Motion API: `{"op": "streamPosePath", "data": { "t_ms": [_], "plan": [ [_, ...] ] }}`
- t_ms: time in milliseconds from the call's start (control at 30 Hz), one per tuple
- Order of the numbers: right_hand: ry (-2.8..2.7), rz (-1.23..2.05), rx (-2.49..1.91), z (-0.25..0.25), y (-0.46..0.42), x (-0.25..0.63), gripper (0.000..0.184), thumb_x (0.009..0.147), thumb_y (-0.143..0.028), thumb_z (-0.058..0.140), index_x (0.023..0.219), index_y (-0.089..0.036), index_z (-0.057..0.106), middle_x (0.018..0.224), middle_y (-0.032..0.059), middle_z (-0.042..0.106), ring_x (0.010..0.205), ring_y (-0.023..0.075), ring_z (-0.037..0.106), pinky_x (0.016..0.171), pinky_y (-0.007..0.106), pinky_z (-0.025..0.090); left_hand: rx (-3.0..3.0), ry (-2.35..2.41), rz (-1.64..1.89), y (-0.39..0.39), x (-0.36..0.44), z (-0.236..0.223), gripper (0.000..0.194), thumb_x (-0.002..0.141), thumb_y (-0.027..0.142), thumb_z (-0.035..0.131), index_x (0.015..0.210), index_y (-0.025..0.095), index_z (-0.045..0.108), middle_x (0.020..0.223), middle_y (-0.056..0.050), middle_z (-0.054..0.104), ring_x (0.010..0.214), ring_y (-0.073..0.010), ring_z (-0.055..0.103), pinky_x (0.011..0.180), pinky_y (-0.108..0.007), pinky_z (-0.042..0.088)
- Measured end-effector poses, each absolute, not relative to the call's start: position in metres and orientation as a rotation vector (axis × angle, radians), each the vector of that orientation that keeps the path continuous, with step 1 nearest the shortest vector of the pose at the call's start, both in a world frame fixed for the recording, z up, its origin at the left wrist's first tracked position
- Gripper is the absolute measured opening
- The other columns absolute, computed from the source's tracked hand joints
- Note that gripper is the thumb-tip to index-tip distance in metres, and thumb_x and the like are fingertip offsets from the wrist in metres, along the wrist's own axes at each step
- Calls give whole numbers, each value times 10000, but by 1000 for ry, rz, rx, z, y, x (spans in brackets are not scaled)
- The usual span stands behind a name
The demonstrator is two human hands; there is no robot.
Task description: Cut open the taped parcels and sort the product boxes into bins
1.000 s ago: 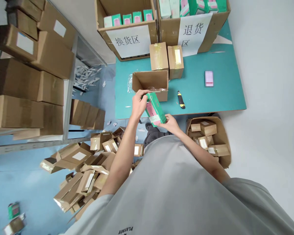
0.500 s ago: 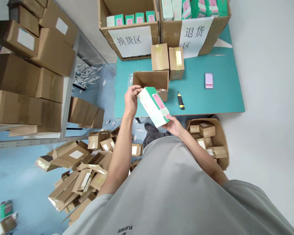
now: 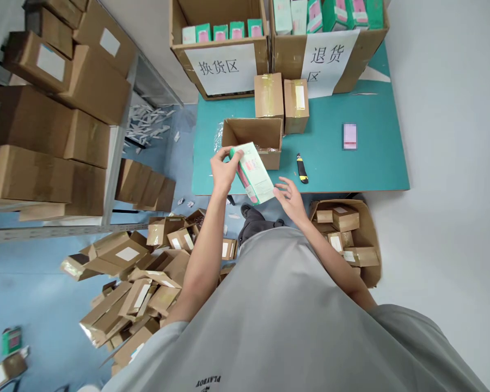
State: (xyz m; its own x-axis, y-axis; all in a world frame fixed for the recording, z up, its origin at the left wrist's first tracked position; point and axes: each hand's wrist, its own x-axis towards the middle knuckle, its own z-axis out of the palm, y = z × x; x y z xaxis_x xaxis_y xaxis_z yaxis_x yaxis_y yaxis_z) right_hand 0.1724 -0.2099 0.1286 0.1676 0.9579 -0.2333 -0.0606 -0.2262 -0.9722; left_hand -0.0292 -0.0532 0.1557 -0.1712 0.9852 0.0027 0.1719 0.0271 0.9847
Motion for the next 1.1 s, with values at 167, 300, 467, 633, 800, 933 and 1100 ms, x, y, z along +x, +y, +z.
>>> {"op": "streamPosePath", "data": {
  "t_ms": [167,300,467,633,800,933,1100],
  "plan": [
    [-1245,1016,-1551,138,-215,166,788,833,-573,917,1527,-309,652,1542,134,699,1380,372,683,1098,525,647,1441,1549,1193,-59,-9,163,302,853,445,876,1040,229,779,1145,-90,803,1176,-289,725,998,-392,612],
    [-1065,1117,-1485,130,-212,174,763,800,-521,906,1485,-286,666,1473,131,739,1274,344,737,1037,511,683,1364,1389,1174,-61,-2,166,585,882,627,885,1326,271,748,1325,-118,780,1261,-302,713,1001,-390,618],
    [-591,1617,-1131,123,-206,189,578,798,-516,893,1296,-287,708,1138,40,842,1046,271,801,901,421,734,1015,1186,1112,-57,-13,161,736,899,789,812,1458,328,682,1323,-113,756,1206,-276,748,971,-393,637],
    [-224,1924,-887,129,-203,193,338,898,-500,781,1115,-255,696,928,40,835,849,247,790,714,359,728,939,965,987,-62,-8,158,710,832,750,885,1370,321,707,1208,-85,805,1045,-278,813,829,-369,655],
    [-224,1926,-932,131,-200,195,317,913,-483,763,1115,-248,698,1005,58,842,914,262,811,735,369,727,973,977,1035,-62,-1,169,641,780,618,960,1289,304,729,1095,-64,818,938,-254,820,792,-353,655],
    [-440,1622,-1245,128,-198,196,488,893,-532,843,1297,-297,700,1156,44,825,1047,242,801,878,390,716,1088,1135,1108,-56,-5,180,541,758,449,978,1222,274,763,1117,-73,812,970,-236,794,803,-330,637],
    [-811,1285,-1430,133,-198,180,894,776,-637,963,1536,-321,614,1517,135,706,1319,308,716,1053,453,678,1266,1296,1183,-54,1,178,491,736,327,965,1184,241,786,1121,-65,801,1013,-247,780,833,-313,618]
  ]
}}
